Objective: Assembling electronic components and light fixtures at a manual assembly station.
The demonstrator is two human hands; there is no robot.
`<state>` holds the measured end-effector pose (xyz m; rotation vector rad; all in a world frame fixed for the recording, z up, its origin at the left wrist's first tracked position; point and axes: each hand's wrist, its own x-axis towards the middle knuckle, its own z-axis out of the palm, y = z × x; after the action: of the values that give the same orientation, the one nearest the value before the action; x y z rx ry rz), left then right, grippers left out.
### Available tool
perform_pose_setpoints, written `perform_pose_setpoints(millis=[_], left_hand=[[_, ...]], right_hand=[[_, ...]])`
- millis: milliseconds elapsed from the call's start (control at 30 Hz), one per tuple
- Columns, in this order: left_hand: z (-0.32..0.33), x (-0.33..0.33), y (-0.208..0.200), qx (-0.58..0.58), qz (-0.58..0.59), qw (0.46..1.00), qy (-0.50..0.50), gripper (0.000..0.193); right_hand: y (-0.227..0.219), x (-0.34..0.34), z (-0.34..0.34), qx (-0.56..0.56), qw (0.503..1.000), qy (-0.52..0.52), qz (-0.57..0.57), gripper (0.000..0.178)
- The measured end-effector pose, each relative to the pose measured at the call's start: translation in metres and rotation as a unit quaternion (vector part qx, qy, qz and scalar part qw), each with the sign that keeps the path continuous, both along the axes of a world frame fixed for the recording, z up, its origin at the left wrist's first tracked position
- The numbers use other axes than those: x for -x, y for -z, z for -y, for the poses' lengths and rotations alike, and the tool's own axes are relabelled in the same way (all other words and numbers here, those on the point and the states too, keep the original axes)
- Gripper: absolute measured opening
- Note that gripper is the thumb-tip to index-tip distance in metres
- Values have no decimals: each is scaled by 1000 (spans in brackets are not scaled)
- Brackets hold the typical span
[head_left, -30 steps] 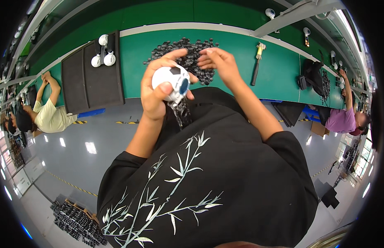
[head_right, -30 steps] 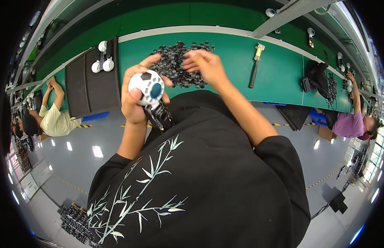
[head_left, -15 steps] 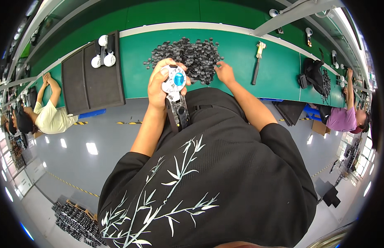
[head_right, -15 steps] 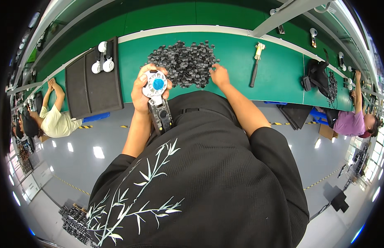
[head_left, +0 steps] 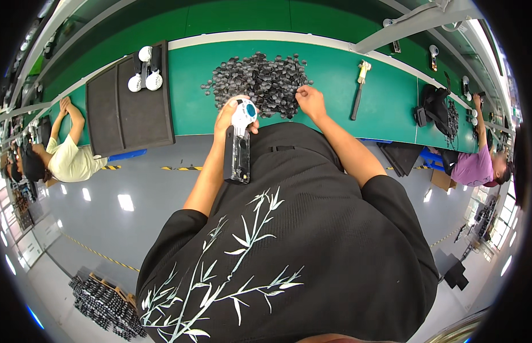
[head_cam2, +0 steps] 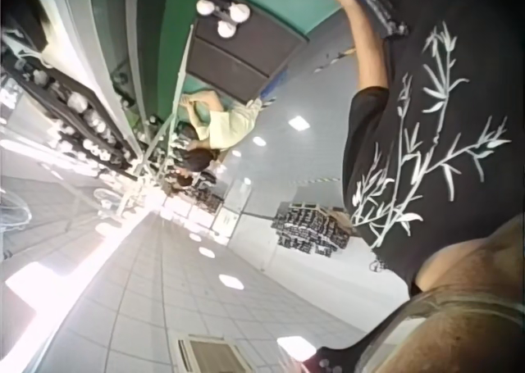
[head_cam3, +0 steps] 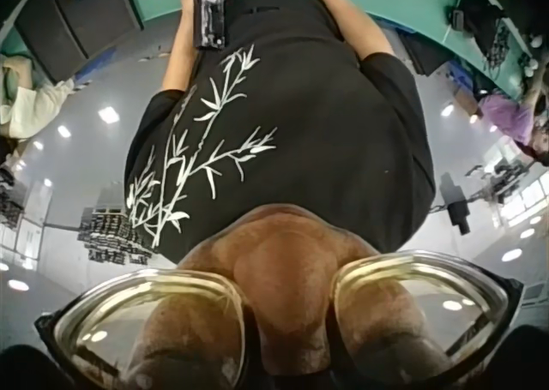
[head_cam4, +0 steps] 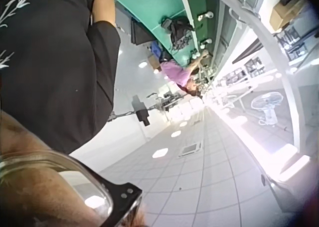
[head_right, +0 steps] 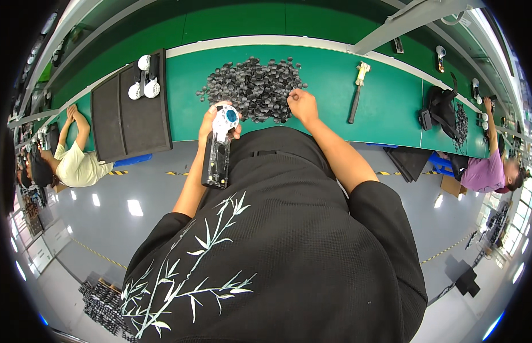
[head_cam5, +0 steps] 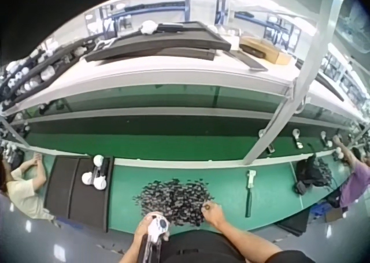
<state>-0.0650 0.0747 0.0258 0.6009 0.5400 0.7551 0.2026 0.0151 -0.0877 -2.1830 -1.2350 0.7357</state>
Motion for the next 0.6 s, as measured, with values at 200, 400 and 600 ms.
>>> perform_pose_setpoints(millis=[200,400,600], left_hand=[[3,-5,-19,129,59,990,3,41],[-2,-10,-22,104,41,993,34,42],[-1,-21,-43,145,15,989,20,42]], right_hand=[[-69,9,-6,-11,850,168,-500,14],[-147,17,-9,-95,670,190,-711,15],[-175,30,-11,-133,687,135,-702,20]])
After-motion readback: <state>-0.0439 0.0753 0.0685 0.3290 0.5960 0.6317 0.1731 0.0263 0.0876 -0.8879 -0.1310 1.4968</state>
